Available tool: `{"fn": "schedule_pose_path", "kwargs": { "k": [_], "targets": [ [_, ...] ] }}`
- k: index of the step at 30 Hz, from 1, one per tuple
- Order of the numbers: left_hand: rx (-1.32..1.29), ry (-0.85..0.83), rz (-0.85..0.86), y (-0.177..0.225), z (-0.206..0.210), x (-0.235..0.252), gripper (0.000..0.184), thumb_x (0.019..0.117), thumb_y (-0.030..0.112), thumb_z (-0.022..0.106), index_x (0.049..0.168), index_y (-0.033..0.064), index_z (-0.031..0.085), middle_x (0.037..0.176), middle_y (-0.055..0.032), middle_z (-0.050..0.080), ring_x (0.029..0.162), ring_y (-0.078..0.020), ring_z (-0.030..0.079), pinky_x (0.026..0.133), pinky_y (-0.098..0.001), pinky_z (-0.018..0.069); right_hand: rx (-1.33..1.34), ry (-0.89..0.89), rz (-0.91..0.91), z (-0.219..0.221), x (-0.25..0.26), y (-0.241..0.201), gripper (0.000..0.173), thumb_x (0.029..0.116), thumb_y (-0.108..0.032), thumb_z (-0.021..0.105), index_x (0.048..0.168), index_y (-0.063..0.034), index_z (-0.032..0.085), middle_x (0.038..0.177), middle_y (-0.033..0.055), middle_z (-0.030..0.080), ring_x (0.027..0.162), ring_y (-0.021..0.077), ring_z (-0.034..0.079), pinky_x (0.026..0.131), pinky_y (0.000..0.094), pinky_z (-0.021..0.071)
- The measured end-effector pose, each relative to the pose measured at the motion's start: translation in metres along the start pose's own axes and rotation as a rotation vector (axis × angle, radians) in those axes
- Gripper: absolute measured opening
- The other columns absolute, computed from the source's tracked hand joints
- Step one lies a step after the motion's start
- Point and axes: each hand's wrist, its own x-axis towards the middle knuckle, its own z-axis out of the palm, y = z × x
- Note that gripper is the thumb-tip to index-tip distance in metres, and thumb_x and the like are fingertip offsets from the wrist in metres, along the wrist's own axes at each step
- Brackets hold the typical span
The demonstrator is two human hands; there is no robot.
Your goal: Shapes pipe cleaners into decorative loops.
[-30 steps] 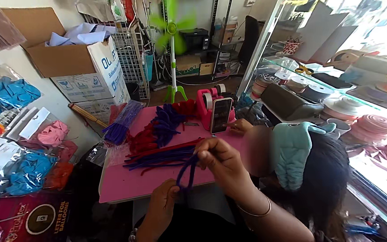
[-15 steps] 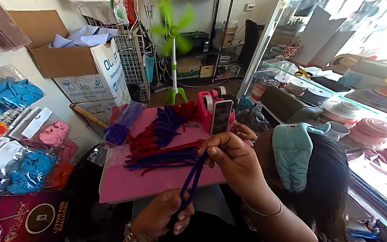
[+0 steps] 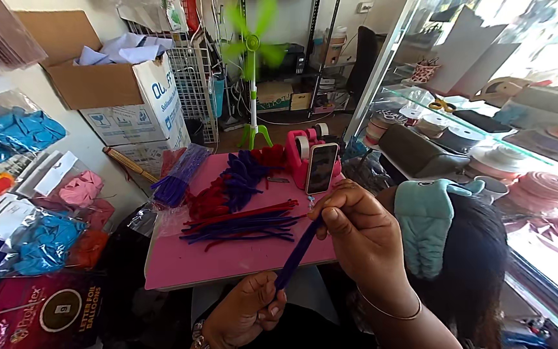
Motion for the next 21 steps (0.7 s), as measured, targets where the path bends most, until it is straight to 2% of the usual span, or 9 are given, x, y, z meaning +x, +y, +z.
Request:
{"fn": "schedule_pose_path", "kwargs": {
  "k": [5,7,8,9,10,13,15,19,21],
  "targets": [
    [0.013,0.172,0.123,0.003,0.004,0.000,0.017,0.1009,0.030,0.063,0.100,0.0151,0.072,0.080,0.0076,0.063,0.062,0.0047,0.054,0.055,-0.0104,0.0440,-0.012,0.081,0.070,-0.004,0.005,0.017,0.007,0.1020,-0.009,0.061,0.107,-0.0063,0.066,0.097,0.0032,0.073,0.077,0.0067,0.069,0.070,0.0212,0.0595],
    [0.056,0.287,0.199,0.003,0.003,0.000,0.017,0.0997,0.029,0.065,0.098,0.0143,0.073,0.077,0.0063,0.063,0.059,0.0037,0.054,0.054,-0.0108,0.0448,-0.018,0.083,0.193,-0.006,0.001,0.031,0.025,0.1006,-0.008,0.063,0.125,-0.0014,0.061,0.106,0.0071,0.072,0.079,0.0102,0.070,0.071,0.0245,0.0608],
    [0.090,0.356,0.240,0.002,0.002,0.000,0.017,0.0991,0.029,0.066,0.097,0.0138,0.073,0.076,0.0055,0.063,0.058,0.0035,0.054,0.052,-0.0110,0.0445,-0.028,0.042,0.278,-0.007,-0.004,0.038,0.041,0.1005,-0.010,0.063,0.139,0.0003,0.051,0.117,0.0084,0.070,0.082,0.0113,0.069,0.072,0.0256,0.0600],
    [0.138,0.424,0.279,0.002,0.002,0.001,0.017,0.0990,0.029,0.066,0.097,0.0139,0.073,0.074,0.0052,0.063,0.057,0.0035,0.053,0.052,-0.0109,0.0440,-0.032,-0.009,0.357,-0.005,-0.012,0.046,0.051,0.1004,-0.011,0.062,0.146,0.0009,0.043,0.124,0.0084,0.068,0.085,0.0115,0.069,0.072,0.0265,0.0592],
    [0.202,0.491,0.315,0.002,0.001,0.001,0.016,0.0991,0.029,0.066,0.096,0.0143,0.073,0.073,0.0053,0.063,0.056,0.0037,0.052,0.051,-0.0108,0.0434,-0.022,-0.049,0.424,0.000,-0.023,0.053,0.051,0.0994,-0.011,0.063,0.144,0.0024,0.044,0.123,0.0081,0.068,0.086,0.0114,0.069,0.071,0.0271,0.0585],
    [0.409,0.626,0.394,-0.003,-0.001,0.003,0.016,0.1011,0.025,0.063,0.095,0.0163,0.074,0.073,0.0067,0.064,0.057,0.0050,0.053,0.052,-0.0104,0.0425,0.054,-0.118,0.574,0.017,-0.058,0.064,0.021,0.0959,-0.009,0.068,0.115,-0.0007,0.070,0.113,0.0032,0.072,0.089,0.0064,0.068,0.077,0.0235,0.0583],
    [0.534,0.639,0.449,-0.008,-0.004,0.003,0.015,0.1014,0.024,0.063,0.094,0.0169,0.074,0.075,0.0072,0.066,0.060,0.0055,0.055,0.054,-0.0101,0.0444,0.112,-0.144,0.612,0.022,-0.071,0.068,0.009,0.0950,-0.010,0.070,0.098,-0.0030,0.074,0.114,0.0034,0.070,0.098,0.0063,0.067,0.083,0.0232,0.0579],
    [0.710,0.638,0.530,-0.013,-0.006,0.002,0.017,0.1028,0.025,0.061,0.095,0.0174,0.073,0.076,0.0090,0.065,0.063,0.0062,0.055,0.057,-0.0095,0.0453,0.176,-0.101,0.573,0.027,-0.078,0.072,0.004,0.0931,-0.008,0.072,0.091,-0.0045,0.073,0.113,0.0045,0.070,0.102,0.0080,0.067,0.084,0.0242,0.0583],
    [0.665,0.678,0.505,-0.014,-0.002,0.004,0.018,0.1032,0.023,0.060,0.093,0.0161,0.073,0.074,0.0083,0.064,0.060,0.0055,0.055,0.055,-0.0098,0.0451,0.052,-0.063,0.411,0.031,-0.084,0.075,0.003,0.0922,-0.008,0.072,0.091,-0.0050,0.072,0.112,0.0047,0.069,0.101,0.0074,0.067,0.080,0.0213,0.0588]
  ]
}}
